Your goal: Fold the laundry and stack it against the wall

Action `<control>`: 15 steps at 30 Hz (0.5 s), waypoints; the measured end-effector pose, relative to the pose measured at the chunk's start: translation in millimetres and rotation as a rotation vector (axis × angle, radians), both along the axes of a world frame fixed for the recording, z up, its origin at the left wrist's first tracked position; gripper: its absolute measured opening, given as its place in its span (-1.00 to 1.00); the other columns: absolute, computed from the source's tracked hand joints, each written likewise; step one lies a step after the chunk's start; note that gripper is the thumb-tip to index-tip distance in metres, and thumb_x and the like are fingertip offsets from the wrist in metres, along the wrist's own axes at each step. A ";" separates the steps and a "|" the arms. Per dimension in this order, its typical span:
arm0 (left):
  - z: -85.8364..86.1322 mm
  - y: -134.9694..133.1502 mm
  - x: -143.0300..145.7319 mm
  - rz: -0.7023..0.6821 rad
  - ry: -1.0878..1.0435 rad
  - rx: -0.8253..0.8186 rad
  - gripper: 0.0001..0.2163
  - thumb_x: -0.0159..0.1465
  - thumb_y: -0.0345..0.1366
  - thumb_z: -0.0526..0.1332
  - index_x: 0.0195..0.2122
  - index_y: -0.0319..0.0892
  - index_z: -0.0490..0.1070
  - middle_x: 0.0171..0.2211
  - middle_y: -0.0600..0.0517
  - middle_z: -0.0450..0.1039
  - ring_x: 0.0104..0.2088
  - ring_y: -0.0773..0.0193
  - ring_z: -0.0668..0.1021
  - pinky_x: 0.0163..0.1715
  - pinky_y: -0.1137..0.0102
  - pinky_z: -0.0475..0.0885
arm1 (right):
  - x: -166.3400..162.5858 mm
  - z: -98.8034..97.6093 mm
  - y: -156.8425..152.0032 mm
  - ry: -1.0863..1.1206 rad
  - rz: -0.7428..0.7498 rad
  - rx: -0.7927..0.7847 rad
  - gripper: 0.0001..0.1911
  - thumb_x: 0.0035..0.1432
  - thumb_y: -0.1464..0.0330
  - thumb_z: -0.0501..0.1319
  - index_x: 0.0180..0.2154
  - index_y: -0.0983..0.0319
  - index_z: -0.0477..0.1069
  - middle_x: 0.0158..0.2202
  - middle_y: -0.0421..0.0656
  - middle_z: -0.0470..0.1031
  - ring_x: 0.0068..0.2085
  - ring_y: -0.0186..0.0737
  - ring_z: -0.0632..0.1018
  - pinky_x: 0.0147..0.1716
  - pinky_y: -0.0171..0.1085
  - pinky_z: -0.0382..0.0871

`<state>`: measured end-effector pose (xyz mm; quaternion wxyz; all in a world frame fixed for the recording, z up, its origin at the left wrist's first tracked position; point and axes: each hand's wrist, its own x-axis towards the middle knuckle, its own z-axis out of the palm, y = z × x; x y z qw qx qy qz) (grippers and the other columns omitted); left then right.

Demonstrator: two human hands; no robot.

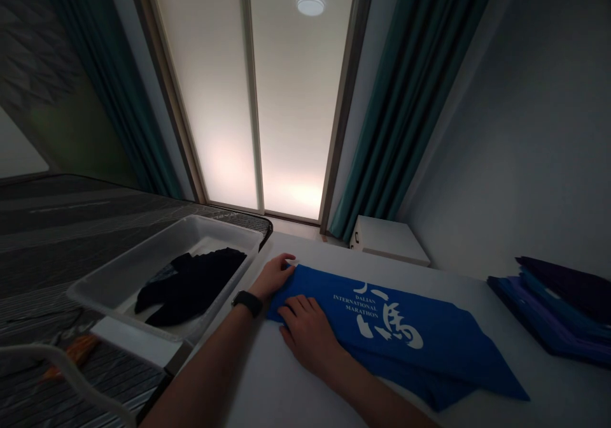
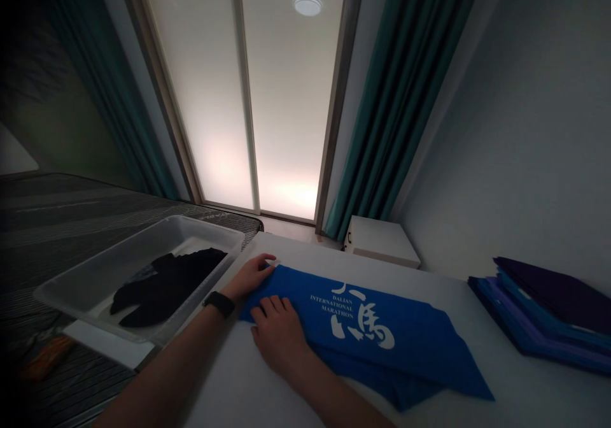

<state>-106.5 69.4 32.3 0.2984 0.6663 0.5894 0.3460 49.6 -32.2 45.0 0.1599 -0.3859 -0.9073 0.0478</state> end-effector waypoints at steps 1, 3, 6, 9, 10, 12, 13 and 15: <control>-0.9 -0.2 0.5 0.006 0.038 0.025 -0.71 0.18 -0.24 0.16 -0.09 -0.18 0.47 -0.50 0.10 0.43 -0.45 0.29 0.46 -0.40 0.44 0.33 | 0.0 -1.0 -0.8 0.002 0.009 0.006 -0.74 0.27 0.37 0.12 -0.01 0.15 0.36 -0.01 -0.10 0.45 0.01 -0.09 0.41 0.00 -0.09 0.27; -3.0 0.8 1.3 0.012 0.094 0.058 -0.74 0.20 -0.28 0.14 -0.12 -0.14 0.49 -0.46 0.08 0.46 -0.42 0.29 0.48 -0.36 0.43 0.33 | 0.1 -1.6 -1.4 -0.002 0.020 0.009 -0.69 0.29 0.42 0.07 0.04 0.15 0.35 0.03 -0.09 0.44 0.04 -0.10 0.41 0.03 -0.09 0.27; -6.2 3.6 1.9 0.019 0.117 0.072 -0.77 0.22 -0.27 0.13 -0.13 -0.11 0.49 -0.40 0.08 0.49 -0.39 0.27 0.50 -0.33 0.42 0.35 | 0.3 -2.8 -2.0 -0.005 0.014 -0.017 -0.63 0.28 0.43 0.07 0.11 0.17 0.31 0.10 -0.08 0.41 0.08 -0.09 0.39 0.06 -0.08 0.27; -8.0 4.8 1.7 0.052 0.117 0.078 -0.77 0.26 -0.21 0.11 -0.14 -0.10 0.49 -0.39 0.07 0.51 -0.36 0.26 0.52 -0.30 0.42 0.36 | 2.6 -4.6 -3.6 -0.017 0.032 -0.077 -0.56 0.30 0.35 0.06 0.19 0.20 0.24 0.20 -0.06 0.33 0.18 -0.07 0.31 0.15 -0.02 0.18; -8.1 4.7 1.5 0.054 0.126 0.083 -0.77 0.27 -0.18 0.11 -0.14 -0.10 0.49 -0.39 0.07 0.51 -0.36 0.25 0.53 -0.29 0.41 0.36 | 4.5 -4.1 -3.8 -0.024 0.050 -0.106 -0.53 0.31 0.32 0.04 0.23 0.22 0.19 0.24 -0.05 0.27 0.23 -0.06 0.26 0.19 0.01 0.13; -8.1 4.1 0.9 0.039 0.158 0.094 -0.76 0.25 -0.17 0.14 -0.13 -0.09 0.49 -0.39 0.08 0.52 -0.35 0.25 0.54 -0.28 0.41 0.35 | 10.5 0.2 -2.4 -0.026 0.121 -0.190 -0.48 0.34 0.25 -0.01 0.28 0.24 0.11 0.30 -0.04 0.16 0.30 -0.06 0.16 0.24 0.03 0.04; -8.2 3.8 0.6 0.024 0.178 0.099 -0.76 0.25 -0.17 0.16 -0.13 -0.09 0.49 -0.39 0.08 0.52 -0.35 0.25 0.54 -0.27 0.41 0.35 | 14.3 4.1 -0.3 -0.016 0.165 -0.241 -0.46 0.35 0.21 -0.03 0.29 0.23 0.09 0.32 -0.06 0.14 0.31 -0.09 0.14 0.25 0.01 0.02; -8.8 3.8 0.2 0.007 0.206 0.107 -0.77 0.24 -0.21 0.16 -0.13 -0.10 0.49 -0.39 0.08 0.52 -0.35 0.26 0.53 -0.27 0.41 0.34 | 22.4 13.3 6.3 0.027 0.211 -0.319 -0.47 0.36 0.18 -0.07 0.29 0.19 0.10 0.31 -0.11 0.16 0.31 -0.17 0.16 0.26 -0.07 0.02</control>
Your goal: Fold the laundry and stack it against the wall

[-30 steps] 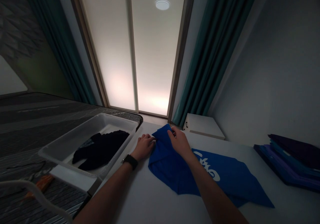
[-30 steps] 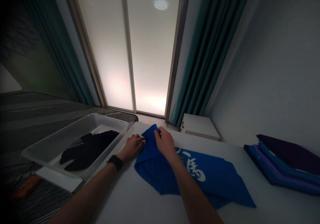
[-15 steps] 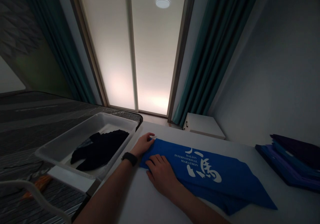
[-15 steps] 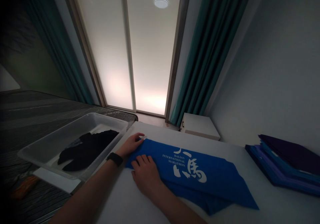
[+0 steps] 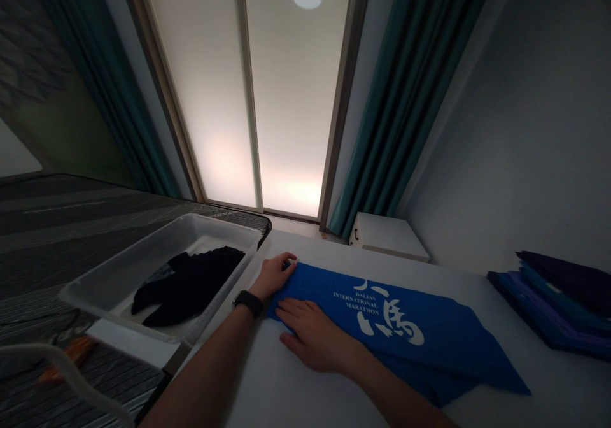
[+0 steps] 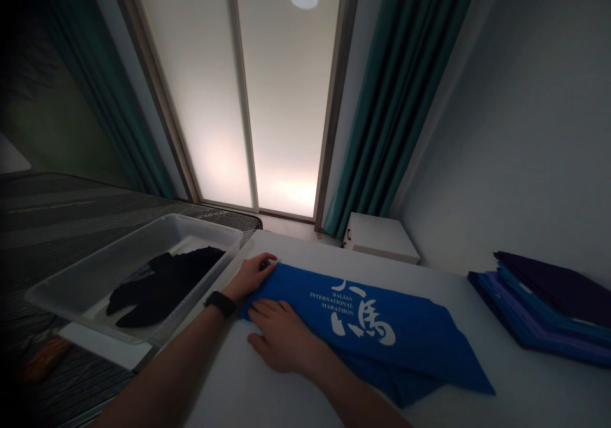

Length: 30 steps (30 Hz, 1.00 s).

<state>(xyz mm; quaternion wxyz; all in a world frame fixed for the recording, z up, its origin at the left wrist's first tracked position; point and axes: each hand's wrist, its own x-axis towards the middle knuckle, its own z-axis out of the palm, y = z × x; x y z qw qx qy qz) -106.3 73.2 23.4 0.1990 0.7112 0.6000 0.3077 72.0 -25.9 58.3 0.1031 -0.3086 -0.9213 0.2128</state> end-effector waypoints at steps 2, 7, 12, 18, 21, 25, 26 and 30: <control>-1.7 0.9 0.1 0.000 0.003 0.013 -0.79 0.25 -0.27 0.14 -0.14 -0.11 0.49 -0.41 0.08 0.51 -0.36 0.27 0.53 -0.28 0.42 0.34 | 6.9 7.0 8.3 0.026 -0.090 -0.004 -0.49 0.37 0.20 -0.10 0.28 0.20 0.13 0.30 -0.12 0.18 0.30 -0.19 0.17 0.27 -0.11 0.00; -6.3 4.5 1.0 0.002 0.016 0.031 -0.81 0.25 -0.33 0.13 -0.16 -0.11 0.49 -0.38 0.08 0.51 -0.34 0.27 0.52 -0.26 0.41 0.35 | 11.1 -2.9 17.3 -0.067 -0.236 0.039 -0.40 0.36 0.15 -0.12 0.33 0.26 0.00 0.38 -0.03 -0.06 0.37 -0.08 -0.03 0.30 0.01 -0.15; -0.2 -1.1 -0.9 -0.001 -0.003 0.055 -0.78 0.29 -0.26 0.09 -0.12 -0.14 0.46 -0.30 0.03 0.50 -0.32 0.27 0.52 -0.21 0.38 0.37 | 5.8 -24.0 9.2 -0.111 -0.176 0.052 -0.31 0.31 -0.03 -0.14 0.35 0.13 -0.08 0.40 -0.10 -0.20 0.38 -0.08 -0.14 0.31 0.10 -0.30; 8.9 -16.7 -2.5 -0.040 0.155 0.082 -0.75 0.27 -0.30 0.12 -0.03 -0.12 0.41 -0.11 -0.03 0.47 -0.11 0.15 0.52 -0.03 0.25 0.31 | 4.1 -26.5 7.8 -0.103 -0.183 0.049 -0.23 0.29 -0.07 -0.16 0.36 0.22 -0.16 0.40 -0.08 -0.23 0.38 -0.09 -0.17 0.31 0.06 -0.37; 7.8 -17.3 -5.3 -0.038 0.262 0.097 -0.74 0.29 -0.33 0.09 -0.01 -0.14 0.39 -0.08 -0.07 0.45 -0.05 0.11 0.50 -0.01 0.19 0.30 | 8.6 -19.5 12.2 -0.093 -0.163 -0.015 -0.27 0.33 -0.02 -0.20 0.36 0.24 -0.18 0.40 -0.09 -0.21 0.38 -0.12 -0.15 0.32 0.04 -0.34; 10.5 -20.0 -4.7 -0.050 0.351 0.164 -0.70 0.33 -0.38 0.01 0.04 -0.16 0.38 -0.03 -0.12 0.43 -0.01 0.09 0.46 0.03 0.19 0.29 | 23.3 -6.6 28.6 -0.101 -0.204 -0.041 -0.35 0.37 0.09 -0.23 0.35 0.28 -0.13 0.39 -0.08 -0.14 0.38 -0.17 -0.09 0.32 -0.03 -0.25; 11.8 -22.9 -1.7 -0.061 0.362 0.192 -0.69 0.34 -0.38 0.00 0.07 -0.15 0.36 0.01 -0.12 0.42 0.04 0.08 0.44 0.06 0.18 0.27 | 27.3 -4.8 33.8 -0.115 -0.252 -0.006 -0.36 0.36 0.12 -0.21 0.35 0.30 -0.11 0.39 -0.06 -0.12 0.38 -0.15 -0.08 0.32 -0.02 -0.26; 10.1 -40.0 20.2 -0.157 0.425 0.274 -0.61 0.38 -0.24 0.01 0.22 -0.14 0.22 0.26 -0.12 0.21 0.25 0.07 0.25 0.21 0.14 0.13 | 39.1 -10.1 51.2 -0.197 -0.436 0.115 -0.37 0.34 0.20 -0.16 0.33 0.37 -0.05 0.38 0.00 -0.11 0.38 -0.10 -0.08 0.31 0.01 -0.29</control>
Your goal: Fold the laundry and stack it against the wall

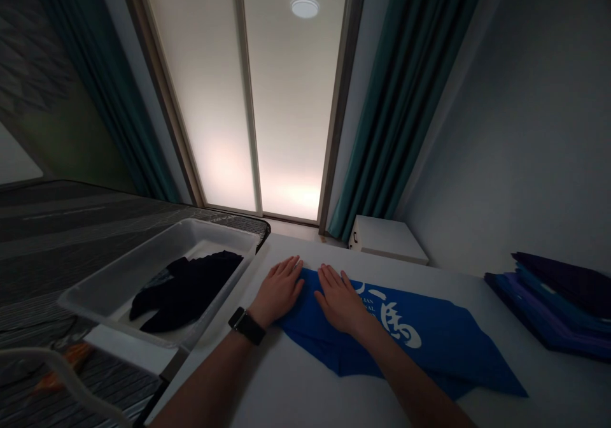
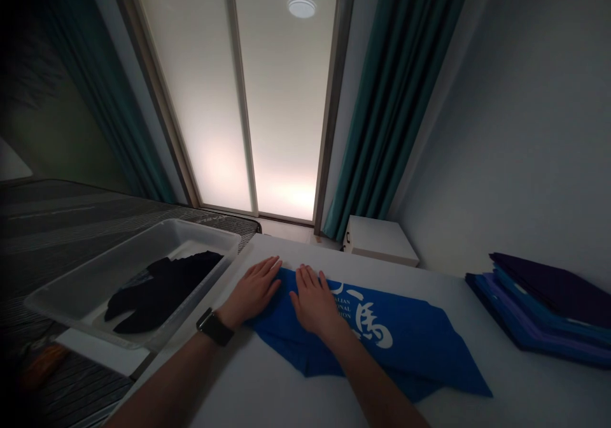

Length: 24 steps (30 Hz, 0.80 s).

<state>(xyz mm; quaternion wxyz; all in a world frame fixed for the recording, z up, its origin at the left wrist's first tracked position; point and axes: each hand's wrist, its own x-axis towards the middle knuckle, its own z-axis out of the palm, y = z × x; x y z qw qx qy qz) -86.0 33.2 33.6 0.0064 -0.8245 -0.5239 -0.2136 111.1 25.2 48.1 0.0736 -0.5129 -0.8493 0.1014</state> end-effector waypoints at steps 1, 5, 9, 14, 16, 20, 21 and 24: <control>-2.6 -4.0 5.8 -0.021 0.031 -0.001 -0.58 0.38 -0.21 0.01 0.24 -0.15 0.19 0.29 -0.12 0.16 0.28 0.06 0.21 0.24 0.12 0.09 | 1.7 -4.0 2.5 -0.019 -0.024 0.003 -0.36 0.34 0.20 -0.16 0.33 0.38 -0.05 0.38 0.00 -0.12 0.38 -0.10 -0.08 0.31 0.01 -0.29; -13.3 -12.4 18.6 -0.032 0.153 -0.028 -0.52 0.39 -0.10 -0.03 0.28 -0.17 0.15 0.32 -0.10 0.11 0.31 0.08 0.17 0.27 0.11 0.05 | 5.5 -21.3 6.3 -0.060 -0.072 -0.012 -0.33 0.34 0.14 -0.23 0.34 0.39 -0.11 0.39 -0.04 -0.17 0.38 -0.13 -0.12 0.32 -0.01 -0.31; -14.0 -12.8 18.7 0.017 0.218 -0.043 -0.49 0.40 -0.06 -0.08 0.29 -0.20 0.14 0.32 -0.09 0.09 0.31 0.10 0.16 0.27 0.12 0.07 | 7.1 -28.2 5.6 -0.066 -0.083 0.005 -0.30 0.34 0.09 -0.29 0.35 0.38 -0.14 0.40 -0.07 -0.20 0.38 -0.16 -0.15 0.32 -0.05 -0.35; -13.2 -12.9 18.2 0.027 0.210 -0.039 -0.48 0.40 -0.04 -0.11 0.29 -0.18 0.15 0.31 -0.07 0.11 0.31 0.10 0.17 0.28 0.11 0.05 | 7.3 -25.7 4.9 -0.072 -0.085 -0.013 -0.28 0.34 0.07 -0.32 0.36 0.37 -0.17 0.40 -0.09 -0.23 0.38 -0.18 -0.18 0.32 -0.06 -0.37; -13.6 -13.2 18.5 0.028 0.203 -0.039 -0.48 0.40 -0.04 -0.11 0.29 -0.18 0.15 0.31 -0.07 0.11 0.31 0.10 0.16 0.28 0.10 0.05 | 7.3 -25.0 4.7 -0.077 -0.084 -0.021 -0.27 0.33 0.06 -0.33 0.36 0.37 -0.18 0.40 -0.09 -0.24 0.38 -0.18 -0.19 0.32 -0.06 -0.38; -11.2 -13.9 19.8 0.028 0.207 -0.073 -0.48 0.40 -0.05 -0.10 0.30 -0.20 0.14 0.32 -0.08 0.09 0.32 0.10 0.15 0.27 0.08 0.05 | 7.2 -24.8 4.7 -0.075 -0.083 -0.024 -0.28 0.33 0.07 -0.33 0.36 0.37 -0.19 0.40 -0.10 -0.24 0.38 -0.19 -0.19 0.32 -0.07 -0.39; -10.1 -14.0 20.0 0.028 0.212 -0.085 -0.48 0.39 -0.05 -0.09 0.30 -0.20 0.13 0.32 -0.08 0.08 0.32 0.09 0.15 0.27 0.07 0.05 | 7.1 -24.7 4.9 -0.071 -0.083 -0.022 -0.28 0.34 0.08 -0.33 0.36 0.37 -0.19 0.40 -0.10 -0.24 0.38 -0.19 -0.19 0.32 -0.07 -0.38; -7.5 -13.6 19.2 0.025 0.228 -0.108 -0.47 0.39 -0.05 -0.07 0.30 -0.23 0.11 0.32 -0.09 0.07 0.32 0.08 0.15 0.27 0.05 0.06 | 7.2 -22.9 4.9 -0.056 -0.090 -0.018 -0.29 0.34 0.09 -0.32 0.36 0.36 -0.19 0.40 -0.11 -0.25 0.38 -0.19 -0.19 0.32 -0.08 -0.37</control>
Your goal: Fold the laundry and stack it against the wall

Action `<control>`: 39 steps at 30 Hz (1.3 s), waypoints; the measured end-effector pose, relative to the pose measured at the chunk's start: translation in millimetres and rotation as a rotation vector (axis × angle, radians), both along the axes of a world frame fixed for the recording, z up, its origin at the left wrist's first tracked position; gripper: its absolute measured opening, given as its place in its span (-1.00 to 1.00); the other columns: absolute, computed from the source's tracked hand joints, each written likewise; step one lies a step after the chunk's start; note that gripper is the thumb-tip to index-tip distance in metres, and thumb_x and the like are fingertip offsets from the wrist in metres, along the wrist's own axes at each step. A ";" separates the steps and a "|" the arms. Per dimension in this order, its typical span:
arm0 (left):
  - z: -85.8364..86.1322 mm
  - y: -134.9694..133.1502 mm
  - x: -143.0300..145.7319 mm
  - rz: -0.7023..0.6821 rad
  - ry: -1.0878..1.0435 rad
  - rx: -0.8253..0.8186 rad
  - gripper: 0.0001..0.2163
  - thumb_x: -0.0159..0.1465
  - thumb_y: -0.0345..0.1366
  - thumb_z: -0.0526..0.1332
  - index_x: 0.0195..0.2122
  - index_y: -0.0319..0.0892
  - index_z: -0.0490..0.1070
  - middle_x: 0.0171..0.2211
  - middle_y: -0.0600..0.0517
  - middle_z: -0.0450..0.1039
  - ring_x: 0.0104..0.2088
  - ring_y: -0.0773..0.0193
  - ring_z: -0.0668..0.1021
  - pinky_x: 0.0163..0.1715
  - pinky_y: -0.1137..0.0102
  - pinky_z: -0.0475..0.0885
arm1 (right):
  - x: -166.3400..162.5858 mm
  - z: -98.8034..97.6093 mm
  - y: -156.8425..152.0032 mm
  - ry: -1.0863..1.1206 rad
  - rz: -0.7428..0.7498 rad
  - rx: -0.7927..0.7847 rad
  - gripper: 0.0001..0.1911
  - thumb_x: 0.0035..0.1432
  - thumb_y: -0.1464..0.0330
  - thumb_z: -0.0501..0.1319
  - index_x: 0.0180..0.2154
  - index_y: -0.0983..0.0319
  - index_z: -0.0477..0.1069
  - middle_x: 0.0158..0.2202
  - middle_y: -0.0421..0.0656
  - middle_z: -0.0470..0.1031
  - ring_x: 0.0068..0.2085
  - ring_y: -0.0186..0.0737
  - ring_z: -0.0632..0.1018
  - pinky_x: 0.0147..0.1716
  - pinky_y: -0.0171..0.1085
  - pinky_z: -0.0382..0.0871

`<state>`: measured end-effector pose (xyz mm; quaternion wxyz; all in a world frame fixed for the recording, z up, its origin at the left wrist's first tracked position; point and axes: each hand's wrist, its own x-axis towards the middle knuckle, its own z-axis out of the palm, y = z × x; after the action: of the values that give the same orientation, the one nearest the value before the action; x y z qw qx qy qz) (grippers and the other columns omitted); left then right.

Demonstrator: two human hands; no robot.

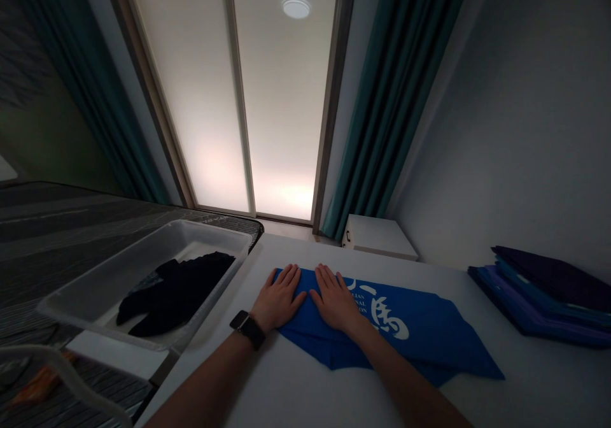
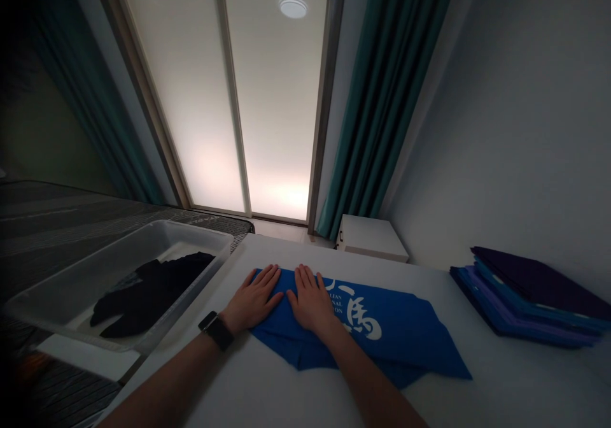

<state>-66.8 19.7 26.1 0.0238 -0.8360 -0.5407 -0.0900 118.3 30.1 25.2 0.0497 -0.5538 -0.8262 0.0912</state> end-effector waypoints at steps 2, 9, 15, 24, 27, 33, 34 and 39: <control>1.5 0.1 -1.2 -0.007 0.005 0.005 -0.47 0.39 -0.05 -0.07 0.30 -0.24 0.12 0.32 -0.11 0.08 0.31 0.07 0.16 0.27 0.04 0.06 | 1.9 2.9 -1.9 0.010 -0.007 0.000 -0.29 0.34 0.08 -0.33 0.36 0.36 -0.21 0.40 -0.11 -0.27 0.38 -0.19 -0.19 0.32 -0.09 -0.37; 12.5 -15.4 17.1 -0.168 -0.047 0.119 -0.46 0.41 -0.05 -0.13 0.32 -0.25 0.05 0.33 -0.12 0.07 0.33 0.11 0.11 0.30 0.11 0.02 | 38.8 16.6 -24.4 -0.006 0.008 0.002 -0.27 0.34 0.03 -0.36 0.36 0.32 -0.19 0.40 -0.13 -0.25 0.38 -0.20 -0.18 0.32 -0.08 -0.37; 7.2 -28.8 44.7 -0.257 -0.065 -0.033 -0.41 0.40 0.04 -0.18 0.35 -0.20 0.00 0.34 -0.10 0.04 0.33 0.08 0.13 0.28 0.05 0.07 | 83.2 11.1 -41.5 -0.039 -0.108 -0.075 -0.24 0.31 -0.04 -0.35 0.36 0.27 -0.18 0.40 -0.16 -0.23 0.38 -0.17 -0.15 0.33 -0.06 -0.34; -0.4 -24.3 41.0 -0.237 -0.070 -0.100 -0.41 0.39 0.06 -0.17 0.35 -0.14 -0.01 0.34 -0.06 0.02 0.32 0.06 0.13 0.29 0.03 0.03 | 86.2 3.2 -46.8 -0.053 -0.168 -0.088 -0.18 0.27 -0.11 -0.37 0.36 0.24 -0.24 0.40 -0.20 -0.28 0.38 -0.18 -0.20 0.33 -0.08 -0.42; -1.6 -23.2 38.5 -0.245 -0.059 -0.083 -0.41 0.39 0.06 -0.16 0.36 -0.13 -0.04 0.35 -0.05 0.01 0.32 0.06 0.13 0.29 0.03 0.04 | 87.3 5.7 -47.8 -0.044 -0.172 -0.099 -0.19 0.27 -0.10 -0.39 0.36 0.25 -0.26 0.40 -0.20 -0.28 0.38 -0.18 -0.19 0.33 -0.07 -0.43; -5.1 -15.9 20.6 -0.238 -0.030 -0.075 -0.43 0.39 0.06 -0.14 0.36 -0.07 -0.06 0.34 -0.01 0.02 0.32 0.07 0.15 0.28 0.05 0.05 | 101.8 9.7 -52.9 -0.022 -0.199 -0.106 -0.23 0.29 -0.06 -0.40 0.37 0.23 -0.24 0.40 -0.22 -0.25 0.38 -0.18 -0.19 0.33 -0.06 -0.40; -5.7 -14.5 17.6 -0.237 -0.027 -0.074 -0.43 0.39 0.06 -0.13 0.36 -0.05 -0.07 0.34 0.00 0.02 0.31 0.07 0.16 0.28 0.05 0.06 | 104.1 9.7 -53.3 -0.021 -0.201 -0.112 -0.23 0.29 -0.06 -0.40 0.37 0.22 -0.25 0.40 -0.22 -0.26 0.38 -0.18 -0.20 0.33 -0.05 -0.40; -4.3 -14.5 17.6 -0.187 -0.025 -0.060 -0.44 0.40 0.04 -0.13 0.35 -0.05 -0.05 0.34 -0.01 0.05 0.31 0.07 0.17 0.27 0.03 0.06 | 108.3 7.3 -51.8 -0.022 -0.190 -0.120 -0.23 0.29 -0.06 -0.41 0.36 0.22 -0.25 0.40 -0.22 -0.30 0.38 -0.21 -0.22 0.32 -0.06 -0.42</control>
<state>-49.3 5.1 21.8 -0.0164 -0.8821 -0.4628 -0.0858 226.6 -21.7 32.5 0.0157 -0.6324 -0.7636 0.1292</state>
